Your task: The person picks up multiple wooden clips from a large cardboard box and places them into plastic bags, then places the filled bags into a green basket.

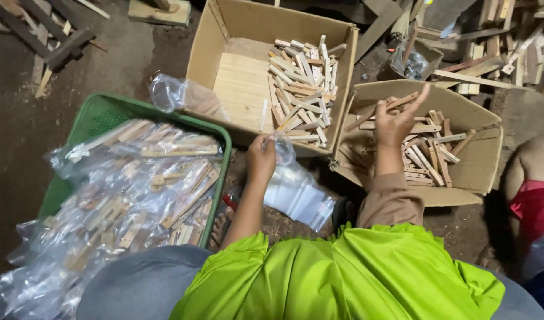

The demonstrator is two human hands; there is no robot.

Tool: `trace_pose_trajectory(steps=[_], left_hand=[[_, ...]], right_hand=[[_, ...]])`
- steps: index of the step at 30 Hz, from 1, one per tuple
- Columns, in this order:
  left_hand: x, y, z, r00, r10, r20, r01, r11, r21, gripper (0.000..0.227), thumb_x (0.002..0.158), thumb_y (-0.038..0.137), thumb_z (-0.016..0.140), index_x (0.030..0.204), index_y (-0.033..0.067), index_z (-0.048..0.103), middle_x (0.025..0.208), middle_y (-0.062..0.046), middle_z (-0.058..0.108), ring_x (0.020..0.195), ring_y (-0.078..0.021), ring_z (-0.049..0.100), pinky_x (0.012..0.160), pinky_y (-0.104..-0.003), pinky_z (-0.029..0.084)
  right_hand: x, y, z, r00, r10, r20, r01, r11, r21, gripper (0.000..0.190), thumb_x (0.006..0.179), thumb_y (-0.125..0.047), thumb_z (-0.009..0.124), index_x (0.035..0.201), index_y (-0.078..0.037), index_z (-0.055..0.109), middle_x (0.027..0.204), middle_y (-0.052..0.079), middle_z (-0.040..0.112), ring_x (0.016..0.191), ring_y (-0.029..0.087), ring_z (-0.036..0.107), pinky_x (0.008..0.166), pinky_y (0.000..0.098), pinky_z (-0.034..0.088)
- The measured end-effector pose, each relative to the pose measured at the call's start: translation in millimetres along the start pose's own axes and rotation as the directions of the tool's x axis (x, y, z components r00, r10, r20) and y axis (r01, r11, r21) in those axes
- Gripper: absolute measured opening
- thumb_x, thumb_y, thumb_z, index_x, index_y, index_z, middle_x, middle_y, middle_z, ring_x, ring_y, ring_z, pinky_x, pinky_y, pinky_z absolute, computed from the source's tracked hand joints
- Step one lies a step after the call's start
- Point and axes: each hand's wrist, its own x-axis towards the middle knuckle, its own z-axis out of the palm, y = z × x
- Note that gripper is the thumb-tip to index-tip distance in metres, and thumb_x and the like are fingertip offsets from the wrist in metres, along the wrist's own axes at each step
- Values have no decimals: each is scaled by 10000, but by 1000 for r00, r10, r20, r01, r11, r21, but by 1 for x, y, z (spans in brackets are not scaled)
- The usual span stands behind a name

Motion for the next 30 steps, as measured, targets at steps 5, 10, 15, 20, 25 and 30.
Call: trace_pose_trajectory(steps=[5, 10, 15, 20, 25, 30], left_hand=[[8, -8, 7, 992, 96, -78, -96, 995, 5, 281, 932, 348, 625, 1046, 155, 794, 929, -113, 778, 1030, -343, 722, 880, -471, 582], [-3, -3, -1, 979, 158, -126, -165, 985, -43, 291, 936, 332, 600, 913, 116, 794, 757, -103, 750, 910, -363, 737, 811, -478, 586], [-17, 16, -19, 954, 245, -172, -257, 965, -49, 289, 913, 319, 626, 803, 92, 768, 664, -117, 705, 810, -359, 740, 711, -491, 578], [-20, 21, -39, 946, 307, -100, -313, 949, -45, 314, 973, 298, 593, 796, 86, 741, 705, -131, 706, 789, -331, 729, 691, -429, 575], [-9, 10, -56, 948, 317, -25, -318, 947, -46, 313, 1006, 354, 598, 943, 125, 802, 817, -113, 763, 905, -334, 739, 773, -477, 575], [-5, -21, -39, 953, 266, 148, -287, 946, 149, 280, 984, 403, 600, 1021, 229, 817, 913, -53, 785, 944, -317, 743, 808, -460, 601]], right_hand=[[-8, -134, -47, 993, -115, 40, 64, 773, 631, 698, 976, 63, 770, 1465, -236, 372, 1080, 174, 668, 953, 253, 739, 793, 326, 635], [-75, -191, -10, 897, -426, 122, 214, 658, 722, 613, 890, 2, 804, 1345, -75, 401, 1001, 188, 701, 904, 250, 693, 770, 315, 566], [-112, -188, 2, 884, -449, 129, 227, 654, 722, 447, 965, 6, 731, 1288, -4, 422, 1025, 227, 704, 800, 357, 763, 605, 413, 616], [-138, -223, -12, 718, -622, 314, 347, 710, 613, 316, 915, -55, 748, 1182, -37, 579, 918, 145, 743, 760, 325, 756, 628, 433, 611], [-147, -213, -6, 488, -642, 591, 454, 765, 457, 156, 967, -223, 664, 1064, -107, 624, 879, 126, 701, 849, 373, 714, 760, 502, 557], [-149, -174, 32, 182, -372, 910, 522, 821, 232, 250, 889, -291, 691, 808, -65, 761, 751, 176, 726, 839, 428, 683, 759, 520, 559]])
